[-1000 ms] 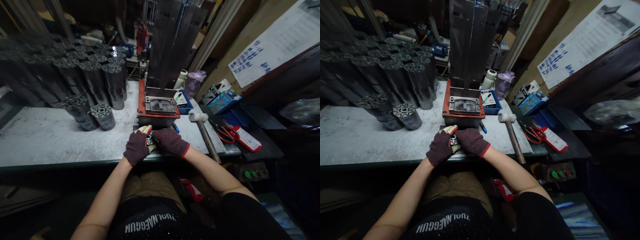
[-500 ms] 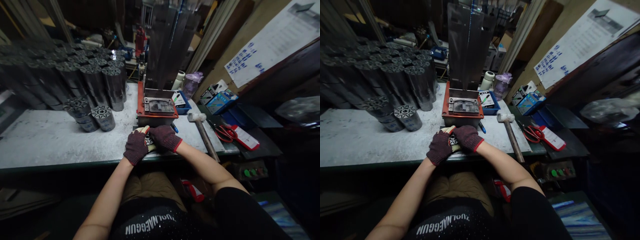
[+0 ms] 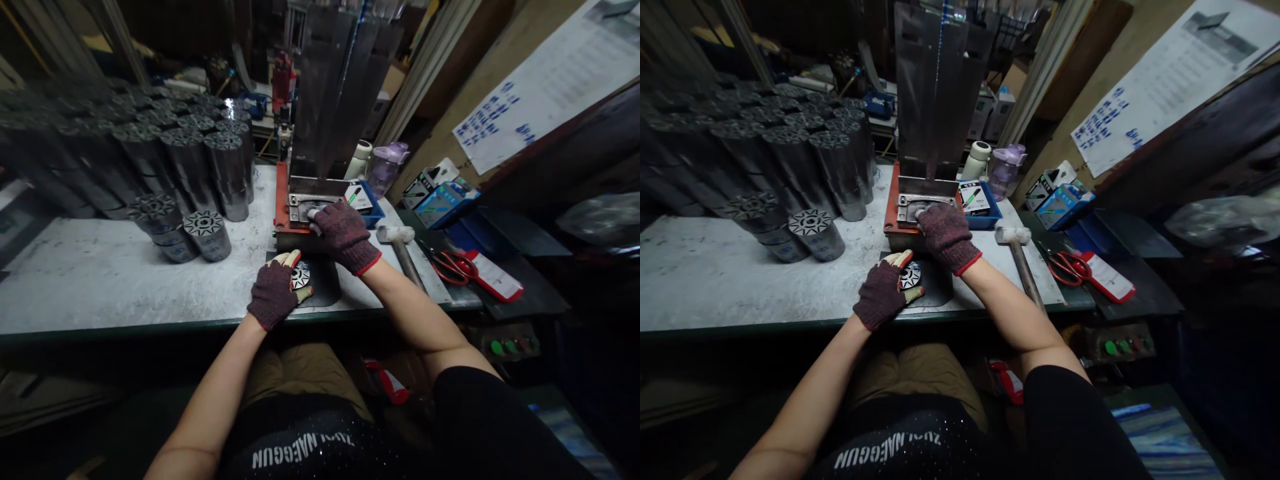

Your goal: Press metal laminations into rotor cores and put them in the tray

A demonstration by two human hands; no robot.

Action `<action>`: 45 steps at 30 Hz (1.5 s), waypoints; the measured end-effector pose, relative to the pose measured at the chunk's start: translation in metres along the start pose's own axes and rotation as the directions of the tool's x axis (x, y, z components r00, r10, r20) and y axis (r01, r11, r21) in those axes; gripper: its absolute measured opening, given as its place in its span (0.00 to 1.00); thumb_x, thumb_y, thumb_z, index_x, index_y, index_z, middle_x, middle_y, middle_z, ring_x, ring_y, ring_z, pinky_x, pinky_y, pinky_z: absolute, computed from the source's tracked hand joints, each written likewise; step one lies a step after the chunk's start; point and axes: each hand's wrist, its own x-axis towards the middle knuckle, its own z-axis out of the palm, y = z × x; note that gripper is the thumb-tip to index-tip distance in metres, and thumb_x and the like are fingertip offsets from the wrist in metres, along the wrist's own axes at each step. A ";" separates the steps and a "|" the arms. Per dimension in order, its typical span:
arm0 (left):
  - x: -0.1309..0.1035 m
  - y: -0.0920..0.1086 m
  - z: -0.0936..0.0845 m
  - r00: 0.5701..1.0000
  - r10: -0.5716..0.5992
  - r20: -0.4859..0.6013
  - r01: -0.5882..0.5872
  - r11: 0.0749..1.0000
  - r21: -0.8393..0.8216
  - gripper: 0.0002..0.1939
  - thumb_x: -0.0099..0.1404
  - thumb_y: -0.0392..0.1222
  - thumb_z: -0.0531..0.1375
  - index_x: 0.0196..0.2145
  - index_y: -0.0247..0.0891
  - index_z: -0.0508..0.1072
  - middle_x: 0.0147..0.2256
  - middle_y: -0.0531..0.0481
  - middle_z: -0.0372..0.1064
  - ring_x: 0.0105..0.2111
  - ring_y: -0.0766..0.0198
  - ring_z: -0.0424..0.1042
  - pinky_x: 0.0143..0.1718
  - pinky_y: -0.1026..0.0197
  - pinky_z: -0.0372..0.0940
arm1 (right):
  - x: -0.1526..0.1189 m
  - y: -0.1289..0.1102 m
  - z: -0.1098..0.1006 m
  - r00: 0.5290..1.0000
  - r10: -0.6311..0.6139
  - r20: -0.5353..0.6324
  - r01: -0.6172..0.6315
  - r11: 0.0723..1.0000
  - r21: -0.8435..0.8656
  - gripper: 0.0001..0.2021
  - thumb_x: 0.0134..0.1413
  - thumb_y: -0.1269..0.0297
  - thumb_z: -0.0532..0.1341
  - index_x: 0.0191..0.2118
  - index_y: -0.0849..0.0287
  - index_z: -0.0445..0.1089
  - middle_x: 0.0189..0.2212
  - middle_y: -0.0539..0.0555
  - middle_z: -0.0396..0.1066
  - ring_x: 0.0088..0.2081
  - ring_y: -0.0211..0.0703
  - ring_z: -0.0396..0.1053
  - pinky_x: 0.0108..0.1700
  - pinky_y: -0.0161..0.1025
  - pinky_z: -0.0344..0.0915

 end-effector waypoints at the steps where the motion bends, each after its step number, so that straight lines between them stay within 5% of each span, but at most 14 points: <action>1: 0.000 0.000 0.000 1.000 -0.007 0.003 0.007 1.000 0.002 0.39 0.60 0.51 0.67 0.65 0.39 0.62 0.61 0.39 0.65 0.59 0.47 0.66 0.60 0.47 0.63 | -0.008 -0.004 0.001 1.000 0.009 -0.004 -0.009 1.000 0.018 0.17 0.68 0.62 0.52 0.52 0.62 0.74 0.45 0.63 0.76 0.49 0.54 0.69 0.50 0.45 0.60; 4: 0.000 0.001 -0.001 1.000 -0.021 0.004 0.021 1.000 0.005 0.38 0.59 0.50 0.67 0.64 0.40 0.63 0.60 0.40 0.65 0.58 0.47 0.66 0.59 0.47 0.63 | -0.039 -0.017 0.013 0.992 -0.047 0.121 0.034 0.993 0.111 0.17 0.68 0.61 0.52 0.53 0.58 0.74 0.46 0.60 0.78 0.47 0.51 0.73 0.45 0.41 0.63; 8: -0.001 -0.001 0.001 1.000 0.013 -0.017 -0.013 1.000 -0.014 0.38 0.58 0.47 0.67 0.64 0.40 0.63 0.60 0.40 0.65 0.59 0.48 0.66 0.60 0.47 0.62 | -0.056 -0.035 0.028 0.911 -0.121 0.395 0.081 0.990 0.117 0.17 0.66 0.60 0.54 0.53 0.57 0.75 0.44 0.61 0.79 0.43 0.54 0.76 0.41 0.42 0.65; 13: -0.001 -0.002 0.004 1.000 0.007 -0.022 -0.007 1.000 -0.012 0.42 0.56 0.46 0.68 0.66 0.40 0.61 0.60 0.40 0.65 0.58 0.47 0.66 0.60 0.47 0.62 | -0.041 -0.052 0.025 0.891 -0.146 0.430 0.156 0.988 0.012 0.22 0.70 0.66 0.46 0.61 0.62 0.67 0.44 0.67 0.78 0.44 0.57 0.76 0.41 0.45 0.66; 15: -0.002 -0.001 0.004 0.999 0.004 -0.033 -0.005 1.000 -0.012 0.43 0.57 0.48 0.68 0.67 0.42 0.59 0.60 0.41 0.66 0.58 0.48 0.67 0.60 0.48 0.63 | -0.038 -0.046 0.022 0.908 -0.140 0.394 0.135 0.990 0.042 0.21 0.70 0.64 0.47 0.60 0.61 0.68 0.44 0.65 0.78 0.44 0.56 0.75 0.42 0.45 0.65; 18: -0.003 0.004 0.001 0.999 0.012 -0.030 -0.010 0.999 0.053 0.43 0.60 0.52 0.67 0.68 0.42 0.57 0.62 0.38 0.62 0.59 0.46 0.66 0.59 0.48 0.64 | -0.036 -0.025 0.020 0.989 -0.017 0.146 0.011 0.999 0.040 0.22 0.71 0.58 0.48 0.59 0.61 0.69 0.48 0.65 0.75 0.49 0.56 0.71 0.49 0.46 0.62; 22: -0.004 0.008 -0.001 0.999 0.049 0.024 -0.053 0.977 0.206 0.34 0.66 0.53 0.62 0.67 0.47 0.62 0.67 0.38 0.55 0.58 0.41 0.66 0.56 0.44 0.64 | -0.019 0.003 0.024 0.985 0.092 -0.143 -0.088 0.995 0.037 0.27 0.69 0.53 0.51 0.65 0.66 0.63 0.57 0.68 0.68 0.58 0.61 0.60 0.58 0.53 0.54; 29: -0.001 0.009 -0.002 0.998 0.049 0.043 -0.058 0.970 0.237 0.29 0.65 0.55 0.63 0.62 0.48 0.69 0.63 0.40 0.62 0.57 0.43 0.68 0.57 0.45 0.62 | 0.010 0.011 0.017 0.992 -0.053 -0.116 0.057 0.998 0.033 0.20 0.67 0.59 0.55 0.56 0.65 0.72 0.49 0.66 0.73 0.51 0.58 0.64 0.53 0.50 0.57; 35: -0.001 0.005 0.000 1.000 -0.002 -0.015 0.004 0.992 0.124 0.42 0.59 0.58 0.67 0.66 0.41 0.62 0.62 0.38 0.63 0.60 0.45 0.65 0.59 0.47 0.62 | -0.022 0.002 0.026 0.988 0.033 -0.149 -0.015 0.992 0.122 0.19 0.69 0.63 0.49 0.53 0.63 0.73 0.46 0.63 0.77 0.46 0.53 0.71 0.45 0.44 0.62; 38: -0.001 0.003 0.001 1.000 0.011 0.010 -0.012 0.994 0.108 0.42 0.59 0.58 0.66 0.66 0.38 0.61 0.63 0.38 0.62 0.60 0.44 0.64 0.60 0.46 0.60 | -0.048 -0.011 0.041 0.995 -0.095 0.040 0.085 0.978 0.191 0.16 0.66 0.64 0.54 0.53 0.62 0.73 0.45 0.61 0.78 0.45 0.50 0.73 0.44 0.40 0.63; 41: 0.000 0.001 0.001 0.999 0.035 0.013 -0.036 0.996 0.077 0.41 0.59 0.55 0.67 0.65 0.39 0.62 0.62 0.39 0.64 0.60 0.46 0.65 0.61 0.47 0.59 | -0.059 -0.023 0.043 0.936 -0.187 0.299 0.149 0.978 0.143 0.14 0.62 0.62 0.58 0.49 0.60 0.75 0.41 0.62 0.79 0.44 0.53 0.75 0.41 0.41 0.63; 45: 0.001 0.002 -0.001 1.000 0.015 -0.001 -0.014 0.998 0.055 0.42 0.57 0.54 0.68 0.65 0.39 0.62 0.59 0.40 0.67 0.57 0.47 0.68 0.59 0.48 0.62 | -0.046 -0.036 0.031 0.897 -0.157 0.413 0.153 0.987 0.043 0.19 0.69 0.61 0.51 0.58 0.57 0.70 0.45 0.64 0.78 0.45 0.55 0.76 0.41 0.43 0.65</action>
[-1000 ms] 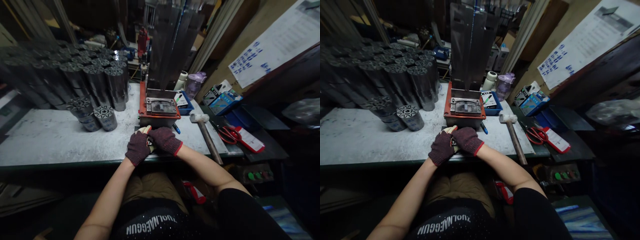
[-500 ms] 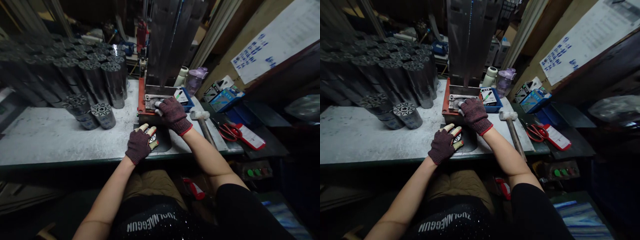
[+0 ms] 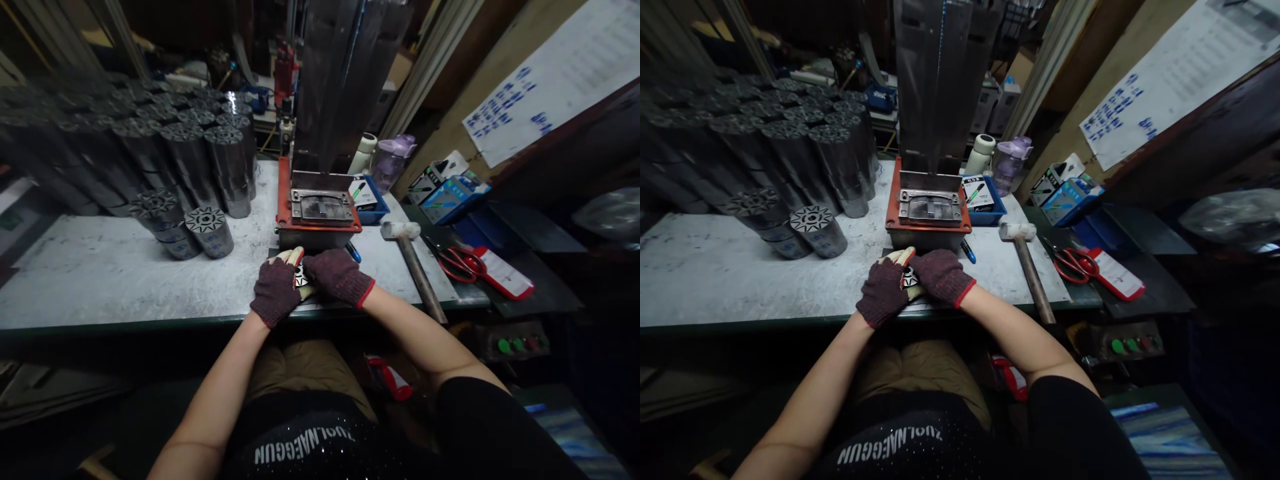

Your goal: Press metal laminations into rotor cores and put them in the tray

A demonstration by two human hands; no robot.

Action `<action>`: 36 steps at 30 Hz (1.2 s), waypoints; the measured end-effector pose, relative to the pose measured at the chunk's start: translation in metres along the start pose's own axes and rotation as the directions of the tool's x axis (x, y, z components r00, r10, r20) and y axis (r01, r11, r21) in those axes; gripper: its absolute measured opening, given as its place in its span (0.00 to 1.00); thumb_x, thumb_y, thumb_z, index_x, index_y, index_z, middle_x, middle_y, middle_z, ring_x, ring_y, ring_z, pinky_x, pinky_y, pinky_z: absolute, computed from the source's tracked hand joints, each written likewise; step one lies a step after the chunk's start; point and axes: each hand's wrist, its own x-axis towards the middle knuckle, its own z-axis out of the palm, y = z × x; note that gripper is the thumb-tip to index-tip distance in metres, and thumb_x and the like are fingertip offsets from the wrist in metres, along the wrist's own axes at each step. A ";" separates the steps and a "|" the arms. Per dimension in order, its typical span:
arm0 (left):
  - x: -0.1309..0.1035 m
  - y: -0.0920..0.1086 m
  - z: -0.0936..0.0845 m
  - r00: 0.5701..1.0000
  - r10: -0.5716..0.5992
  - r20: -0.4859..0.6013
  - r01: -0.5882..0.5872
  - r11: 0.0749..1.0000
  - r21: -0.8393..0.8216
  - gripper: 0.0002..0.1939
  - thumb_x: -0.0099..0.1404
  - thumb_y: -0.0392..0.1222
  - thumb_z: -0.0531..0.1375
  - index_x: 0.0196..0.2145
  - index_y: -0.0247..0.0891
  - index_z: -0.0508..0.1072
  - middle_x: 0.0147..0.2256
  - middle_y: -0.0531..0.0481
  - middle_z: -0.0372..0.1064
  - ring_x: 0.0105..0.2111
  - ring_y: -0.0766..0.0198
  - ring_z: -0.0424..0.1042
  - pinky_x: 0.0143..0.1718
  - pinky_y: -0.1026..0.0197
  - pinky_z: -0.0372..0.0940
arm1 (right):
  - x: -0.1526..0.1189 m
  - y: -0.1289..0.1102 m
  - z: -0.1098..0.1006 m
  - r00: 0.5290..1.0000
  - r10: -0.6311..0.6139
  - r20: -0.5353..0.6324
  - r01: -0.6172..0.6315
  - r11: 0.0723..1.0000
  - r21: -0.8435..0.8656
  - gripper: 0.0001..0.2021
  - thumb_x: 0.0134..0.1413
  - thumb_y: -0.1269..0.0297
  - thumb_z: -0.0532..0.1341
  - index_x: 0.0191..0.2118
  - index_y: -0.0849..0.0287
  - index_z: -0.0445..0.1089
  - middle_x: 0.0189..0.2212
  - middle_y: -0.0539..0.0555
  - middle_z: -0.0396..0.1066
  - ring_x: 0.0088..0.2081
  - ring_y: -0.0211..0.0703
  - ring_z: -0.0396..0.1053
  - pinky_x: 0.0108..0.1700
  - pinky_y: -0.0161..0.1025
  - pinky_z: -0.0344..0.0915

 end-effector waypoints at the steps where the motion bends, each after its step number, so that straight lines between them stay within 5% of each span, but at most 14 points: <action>1: 0.000 0.000 0.000 1.000 -0.017 -0.005 0.017 1.000 0.004 0.42 0.56 0.54 0.69 0.65 0.39 0.63 0.58 0.39 0.68 0.56 0.46 0.68 0.58 0.48 0.62 | 0.003 -0.001 -0.003 1.000 0.018 0.014 -0.018 1.000 -0.008 0.20 0.70 0.61 0.49 0.60 0.56 0.68 0.46 0.64 0.78 0.45 0.55 0.76 0.41 0.43 0.66; 4: -0.001 0.003 -0.001 0.998 -0.057 -0.036 0.058 0.998 0.014 0.43 0.56 0.55 0.69 0.64 0.37 0.63 0.56 0.38 0.69 0.55 0.45 0.69 0.57 0.46 0.63 | 0.004 0.003 -0.004 0.998 0.068 -0.012 -0.067 0.996 0.065 0.20 0.70 0.56 0.51 0.62 0.54 0.67 0.46 0.61 0.79 0.45 0.53 0.76 0.42 0.43 0.67; 6: -0.002 0.004 -0.001 0.998 -0.036 -0.049 0.037 0.999 0.007 0.45 0.56 0.56 0.69 0.66 0.37 0.60 0.59 0.36 0.66 0.58 0.44 0.67 0.59 0.45 0.62 | 0.001 0.013 -0.002 0.979 0.113 -0.172 -0.092 0.988 0.126 0.22 0.69 0.54 0.53 0.62 0.56 0.67 0.47 0.61 0.78 0.47 0.52 0.75 0.46 0.43 0.67; 9: -0.004 0.006 -0.001 0.997 0.073 -0.022 -0.072 0.997 0.030 0.42 0.61 0.50 0.67 0.68 0.42 0.58 0.66 0.36 0.56 0.63 0.42 0.61 0.61 0.45 0.61 | 0.003 0.035 -0.002 0.833 0.199 -0.516 -0.160 0.980 0.121 0.24 0.69 0.55 0.53 0.64 0.62 0.65 0.54 0.65 0.73 0.55 0.57 0.68 0.56 0.51 0.62; 12: -0.004 0.005 0.000 0.991 0.132 0.017 -0.133 0.988 0.081 0.31 0.65 0.46 0.63 0.65 0.45 0.65 0.66 0.38 0.56 0.62 0.43 0.62 0.62 0.44 0.60 | 0.018 0.052 -0.008 0.744 0.176 -0.645 -0.154 0.984 0.091 0.27 0.67 0.53 0.55 0.63 0.65 0.66 0.56 0.68 0.69 0.57 0.61 0.62 0.60 0.56 0.56; 17: 0.000 0.003 0.002 0.992 0.120 0.044 -0.124 0.986 0.111 0.26 0.66 0.49 0.62 0.61 0.45 0.71 0.62 0.40 0.62 0.59 0.45 0.65 0.61 0.44 0.61 | 0.040 0.063 -0.021 0.806 0.080 -0.587 -0.057 0.997 0.058 0.24 0.66 0.54 0.56 0.59 0.67 0.69 0.52 0.66 0.71 0.54 0.60 0.62 0.58 0.52 0.56; 24: 0.002 0.008 -0.001 0.994 0.099 0.048 -0.105 0.980 0.167 0.25 0.66 0.52 0.62 0.59 0.47 0.72 0.61 0.40 0.63 0.56 0.45 0.68 0.59 0.45 0.62 | 0.031 0.053 -0.039 0.865 0.074 -0.496 -0.081 0.997 0.008 0.18 0.66 0.58 0.56 0.51 0.64 0.75 0.46 0.66 0.74 0.49 0.57 0.66 0.51 0.49 0.59; 30: -0.002 0.009 0.000 1.000 0.012 -0.006 -0.011 0.994 0.111 0.34 0.63 0.56 0.65 0.63 0.46 0.67 0.62 0.39 0.63 0.56 0.43 0.68 0.57 0.43 0.63 | -0.003 0.026 0.002 0.818 0.178 -0.547 -0.056 0.971 0.232 0.19 0.69 0.60 0.49 0.51 0.59 0.75 0.45 0.60 0.78 0.47 0.49 0.72 0.49 0.41 0.64; 33: -0.003 0.006 0.001 1.000 -0.015 -0.004 0.015 0.999 0.038 0.42 0.59 0.55 0.68 0.66 0.40 0.62 0.63 0.36 0.61 0.59 0.43 0.65 0.60 0.44 0.62 | -0.018 0.016 0.026 0.895 0.111 -0.432 0.011 0.963 0.271 0.18 0.66 0.63 0.51 0.54 0.60 0.73 0.47 0.60 0.78 0.47 0.49 0.74 0.49 0.42 0.67; 36: -0.003 0.004 0.001 1.000 -0.003 0.014 0.003 1.000 -0.008 0.41 0.58 0.50 0.68 0.66 0.39 0.62 0.63 0.37 0.61 0.61 0.44 0.64 0.62 0.45 0.60 | -0.022 0.007 0.024 0.986 0.001 -0.168 0.031 0.982 0.189 0.17 0.64 0.65 0.55 0.53 0.62 0.74 0.47 0.63 0.78 0.48 0.54 0.75 0.47 0.45 0.68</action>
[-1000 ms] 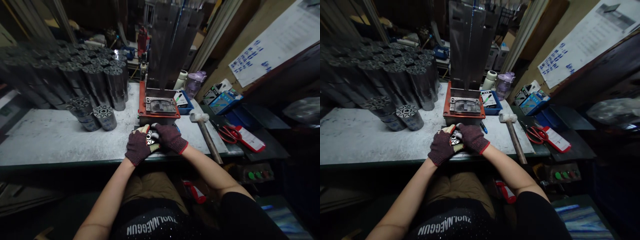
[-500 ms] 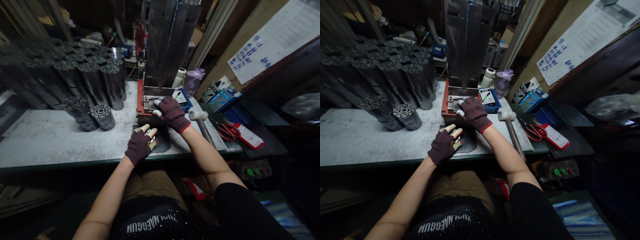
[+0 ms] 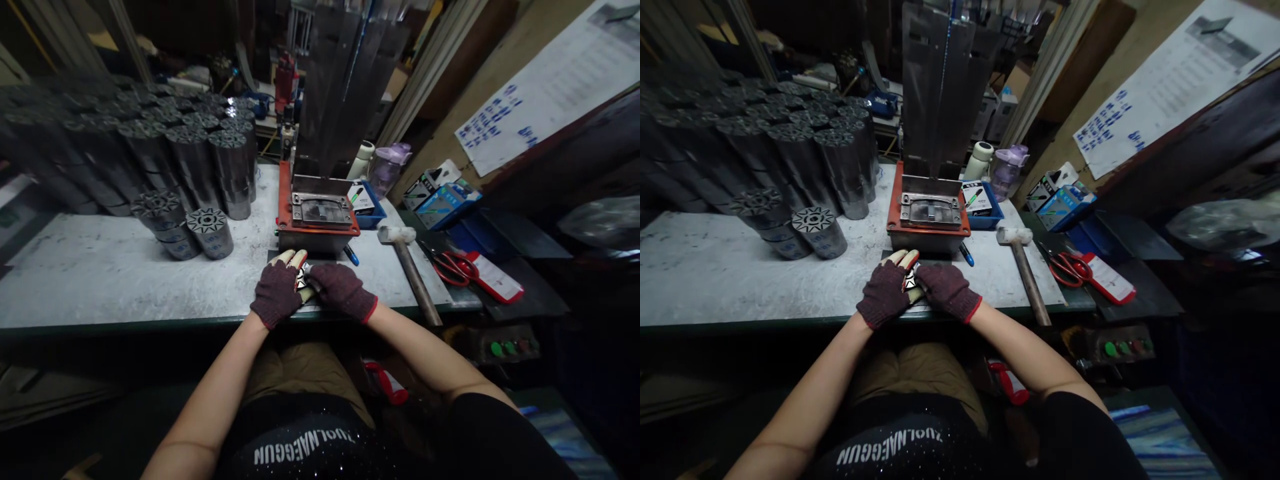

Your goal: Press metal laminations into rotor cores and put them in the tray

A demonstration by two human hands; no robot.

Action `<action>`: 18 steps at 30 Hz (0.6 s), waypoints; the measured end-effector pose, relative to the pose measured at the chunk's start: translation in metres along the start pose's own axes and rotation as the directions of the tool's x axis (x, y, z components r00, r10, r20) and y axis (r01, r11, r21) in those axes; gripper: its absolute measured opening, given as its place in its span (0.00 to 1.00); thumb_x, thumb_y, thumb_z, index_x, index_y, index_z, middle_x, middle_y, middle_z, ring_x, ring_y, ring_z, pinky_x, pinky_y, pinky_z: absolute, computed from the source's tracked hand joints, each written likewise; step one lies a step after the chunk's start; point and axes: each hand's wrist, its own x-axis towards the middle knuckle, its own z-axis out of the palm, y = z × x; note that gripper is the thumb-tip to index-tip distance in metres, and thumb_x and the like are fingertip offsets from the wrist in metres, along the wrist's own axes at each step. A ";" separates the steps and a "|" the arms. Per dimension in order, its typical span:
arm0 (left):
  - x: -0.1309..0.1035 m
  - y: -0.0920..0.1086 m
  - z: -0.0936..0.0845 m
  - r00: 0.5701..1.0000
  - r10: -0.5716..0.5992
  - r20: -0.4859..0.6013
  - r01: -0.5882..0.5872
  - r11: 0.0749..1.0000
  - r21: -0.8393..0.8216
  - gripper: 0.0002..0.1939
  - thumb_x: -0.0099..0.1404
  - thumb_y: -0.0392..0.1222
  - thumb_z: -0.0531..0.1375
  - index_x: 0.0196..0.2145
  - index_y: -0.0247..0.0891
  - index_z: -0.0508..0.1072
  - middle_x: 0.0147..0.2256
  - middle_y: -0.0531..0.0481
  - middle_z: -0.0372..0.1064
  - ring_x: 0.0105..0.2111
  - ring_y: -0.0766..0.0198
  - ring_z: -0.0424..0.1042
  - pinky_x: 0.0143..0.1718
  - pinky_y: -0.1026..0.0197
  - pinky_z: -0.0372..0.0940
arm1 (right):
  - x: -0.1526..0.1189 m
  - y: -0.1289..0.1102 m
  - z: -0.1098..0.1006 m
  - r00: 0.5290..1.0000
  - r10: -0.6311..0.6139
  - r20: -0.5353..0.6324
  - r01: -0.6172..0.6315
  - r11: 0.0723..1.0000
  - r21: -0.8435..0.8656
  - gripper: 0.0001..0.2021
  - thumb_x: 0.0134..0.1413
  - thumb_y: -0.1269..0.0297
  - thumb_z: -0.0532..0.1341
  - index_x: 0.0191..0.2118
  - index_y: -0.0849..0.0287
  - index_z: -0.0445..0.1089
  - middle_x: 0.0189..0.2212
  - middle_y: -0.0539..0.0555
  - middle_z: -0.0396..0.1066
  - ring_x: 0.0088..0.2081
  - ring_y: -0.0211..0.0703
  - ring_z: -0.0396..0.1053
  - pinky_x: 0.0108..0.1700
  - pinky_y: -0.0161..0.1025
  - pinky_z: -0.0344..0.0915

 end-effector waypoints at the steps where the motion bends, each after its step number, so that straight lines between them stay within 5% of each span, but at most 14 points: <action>1: 0.000 0.000 0.000 1.000 0.003 0.004 -0.003 1.000 -0.010 0.41 0.57 0.48 0.67 0.66 0.40 0.62 0.63 0.38 0.62 0.61 0.44 0.64 0.62 0.45 0.60 | 0.002 -0.004 -0.006 0.997 -0.007 0.082 0.010 0.999 -0.035 0.16 0.64 0.65 0.55 0.52 0.62 0.74 0.47 0.64 0.78 0.48 0.55 0.75 0.47 0.45 0.68; 5: 0.000 -0.002 0.001 1.000 0.009 0.013 -0.009 1.000 -0.023 0.41 0.55 0.43 0.67 0.65 0.39 0.63 0.62 0.39 0.62 0.60 0.46 0.65 0.62 0.47 0.61 | 0.019 -0.026 -0.033 0.973 0.044 0.225 -0.008 0.987 -0.161 0.20 0.67 0.65 0.51 0.60 0.61 0.69 0.49 0.66 0.76 0.47 0.57 0.75 0.45 0.47 0.68; 10: 0.000 -0.005 0.003 0.999 0.030 -0.027 -0.030 0.999 -0.027 0.41 0.56 0.45 0.68 0.65 0.38 0.62 0.61 0.39 0.64 0.60 0.47 0.65 0.62 0.48 0.60 | 0.028 -0.030 -0.036 0.978 0.067 0.200 -0.031 0.984 -0.176 0.19 0.68 0.65 0.51 0.55 0.64 0.73 0.48 0.66 0.77 0.48 0.57 0.75 0.46 0.46 0.67; 13: 0.001 -0.003 0.002 1.000 0.005 -0.017 -0.005 1.000 -0.011 0.39 0.59 0.50 0.67 0.65 0.39 0.62 0.60 0.39 0.65 0.59 0.47 0.66 0.60 0.48 0.62 | 0.026 -0.009 -0.032 0.994 0.096 -0.050 -0.101 0.991 -0.094 0.20 0.69 0.60 0.51 0.56 0.60 0.73 0.48 0.63 0.77 0.48 0.55 0.72 0.48 0.45 0.65; 16: 0.003 0.001 0.000 0.999 -0.053 -0.004 0.053 0.998 0.031 0.39 0.60 0.54 0.67 0.64 0.39 0.63 0.59 0.37 0.66 0.57 0.46 0.67 0.58 0.47 0.64 | 0.031 0.018 -0.034 0.896 0.136 -0.422 -0.190 0.978 -0.089 0.23 0.69 0.57 0.51 0.62 0.63 0.67 0.52 0.66 0.73 0.55 0.58 0.66 0.56 0.51 0.60; 18: 0.004 0.003 0.000 0.997 -0.080 -0.008 0.080 0.996 0.049 0.41 0.58 0.56 0.68 0.64 0.38 0.63 0.59 0.37 0.66 0.57 0.45 0.68 0.57 0.46 0.64 | 0.043 0.032 -0.038 0.850 0.110 -0.515 -0.185 0.978 -0.096 0.26 0.68 0.53 0.54 0.64 0.65 0.66 0.55 0.66 0.71 0.58 0.60 0.62 0.61 0.54 0.55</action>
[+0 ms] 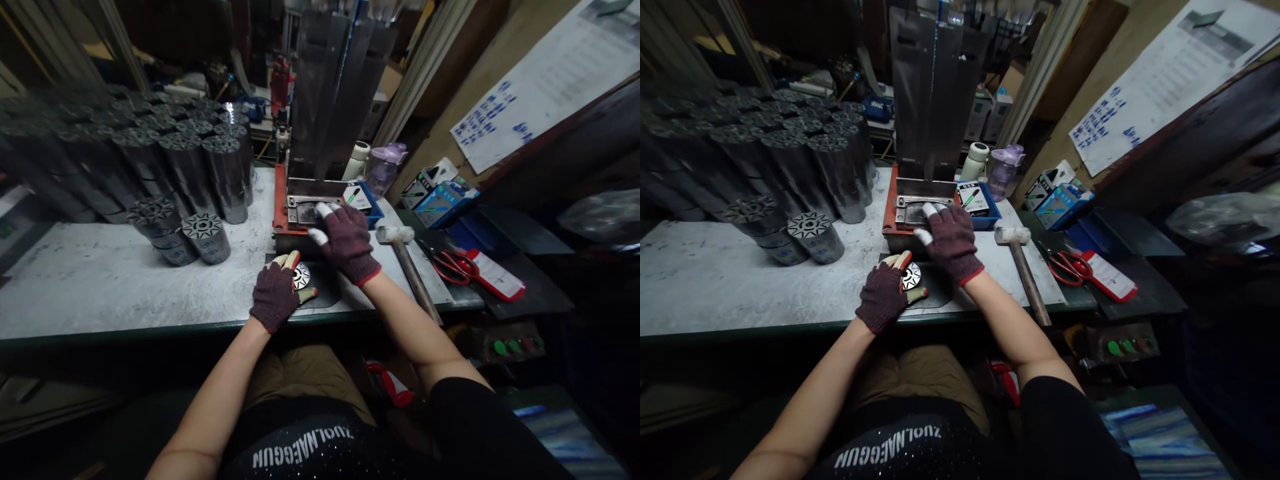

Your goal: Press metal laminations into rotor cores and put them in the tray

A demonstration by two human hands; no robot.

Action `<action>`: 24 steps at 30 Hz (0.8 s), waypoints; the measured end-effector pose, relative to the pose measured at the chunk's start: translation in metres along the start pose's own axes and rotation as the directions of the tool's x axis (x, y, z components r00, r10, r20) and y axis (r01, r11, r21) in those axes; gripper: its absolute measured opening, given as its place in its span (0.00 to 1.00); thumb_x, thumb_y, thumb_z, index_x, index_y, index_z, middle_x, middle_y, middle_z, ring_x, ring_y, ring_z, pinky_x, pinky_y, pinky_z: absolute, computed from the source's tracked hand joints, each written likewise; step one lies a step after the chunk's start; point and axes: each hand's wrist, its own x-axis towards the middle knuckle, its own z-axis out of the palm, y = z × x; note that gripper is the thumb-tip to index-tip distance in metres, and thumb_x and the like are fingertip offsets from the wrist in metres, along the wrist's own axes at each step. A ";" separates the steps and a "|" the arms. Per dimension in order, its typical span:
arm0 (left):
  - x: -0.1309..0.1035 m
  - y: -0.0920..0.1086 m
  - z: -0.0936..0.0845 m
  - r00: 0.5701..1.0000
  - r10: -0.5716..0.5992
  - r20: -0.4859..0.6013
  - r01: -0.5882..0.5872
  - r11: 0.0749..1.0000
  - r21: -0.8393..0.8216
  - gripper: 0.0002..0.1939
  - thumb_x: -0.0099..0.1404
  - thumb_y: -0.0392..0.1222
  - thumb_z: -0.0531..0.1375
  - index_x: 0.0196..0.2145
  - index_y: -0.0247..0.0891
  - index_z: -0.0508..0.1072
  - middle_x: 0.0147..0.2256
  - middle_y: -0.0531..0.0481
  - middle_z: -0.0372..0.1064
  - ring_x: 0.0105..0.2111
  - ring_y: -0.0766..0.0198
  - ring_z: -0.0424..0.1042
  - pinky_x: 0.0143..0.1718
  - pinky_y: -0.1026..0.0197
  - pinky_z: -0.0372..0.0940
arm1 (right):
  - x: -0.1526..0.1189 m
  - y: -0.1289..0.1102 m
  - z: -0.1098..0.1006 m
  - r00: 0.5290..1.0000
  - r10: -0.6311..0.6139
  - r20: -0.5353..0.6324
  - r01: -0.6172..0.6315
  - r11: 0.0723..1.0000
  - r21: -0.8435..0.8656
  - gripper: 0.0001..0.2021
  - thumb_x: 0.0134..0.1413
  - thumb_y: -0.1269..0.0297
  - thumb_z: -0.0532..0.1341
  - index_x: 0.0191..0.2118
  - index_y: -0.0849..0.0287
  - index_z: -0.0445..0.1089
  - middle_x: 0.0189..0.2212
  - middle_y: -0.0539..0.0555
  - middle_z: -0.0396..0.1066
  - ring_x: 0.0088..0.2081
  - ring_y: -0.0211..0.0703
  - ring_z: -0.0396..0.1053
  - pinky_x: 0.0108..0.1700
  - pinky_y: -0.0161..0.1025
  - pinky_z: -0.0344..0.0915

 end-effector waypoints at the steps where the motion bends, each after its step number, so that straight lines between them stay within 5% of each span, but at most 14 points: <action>1: 0.000 0.000 0.000 1.000 0.000 -0.002 0.000 1.000 0.001 0.42 0.58 0.56 0.68 0.64 0.39 0.62 0.59 0.37 0.66 0.57 0.44 0.68 0.57 0.46 0.64 | 0.007 0.004 0.003 1.000 -0.021 -0.002 0.021 1.000 0.006 0.27 0.67 0.52 0.55 0.63 0.65 0.66 0.56 0.66 0.70 0.58 0.60 0.61 0.62 0.54 0.53; 7: -0.004 -0.005 0.002 0.996 0.089 -0.025 -0.090 0.994 -0.066 0.45 0.57 0.52 0.69 0.68 0.40 0.57 0.65 0.38 0.60 0.64 0.44 0.60 0.64 0.44 0.58 | 0.028 0.003 0.003 0.990 -0.096 0.101 0.095 0.995 0.017 0.20 0.69 0.57 0.53 0.55 0.63 0.74 0.50 0.64 0.74 0.53 0.57 0.65 0.56 0.51 0.58; 14: -0.003 -0.007 0.001 0.994 0.109 -0.005 -0.109 0.987 -0.118 0.41 0.60 0.47 0.67 0.67 0.40 0.58 0.64 0.40 0.61 0.64 0.48 0.61 0.64 0.46 0.59 | -0.034 -0.010 0.010 0.988 -0.056 0.144 0.022 0.974 0.227 0.19 0.70 0.61 0.49 0.54 0.59 0.73 0.49 0.59 0.77 0.49 0.48 0.72 0.51 0.41 0.64; 16: -0.003 -0.007 0.001 0.994 0.108 -0.003 -0.108 0.987 -0.123 0.41 0.59 0.47 0.67 0.67 0.41 0.58 0.64 0.40 0.61 0.64 0.48 0.61 0.64 0.45 0.59 | -0.049 -0.015 0.013 0.951 -0.124 0.284 0.057 0.971 0.232 0.17 0.67 0.63 0.52 0.54 0.60 0.73 0.48 0.60 0.78 0.48 0.48 0.73 0.49 0.41 0.65; 19: -0.002 -0.007 0.000 0.994 0.111 0.003 -0.110 0.985 -0.132 0.40 0.60 0.46 0.66 0.67 0.41 0.58 0.64 0.40 0.62 0.64 0.48 0.62 0.64 0.45 0.59 | -0.049 -0.024 0.007 0.834 -0.196 0.516 0.133 0.979 0.157 0.15 0.63 0.64 0.56 0.50 0.60 0.75 0.46 0.62 0.78 0.46 0.53 0.74 0.45 0.42 0.65; 24: -0.001 -0.008 0.002 0.994 0.105 -0.012 -0.106 0.986 -0.131 0.41 0.58 0.46 0.67 0.66 0.40 0.59 0.62 0.40 0.64 0.61 0.48 0.64 0.63 0.47 0.60 | -0.023 -0.039 -0.004 0.760 -0.221 0.611 0.227 0.971 0.068 0.20 0.67 0.63 0.53 0.61 0.57 0.69 0.50 0.63 0.77 0.48 0.55 0.75 0.45 0.44 0.66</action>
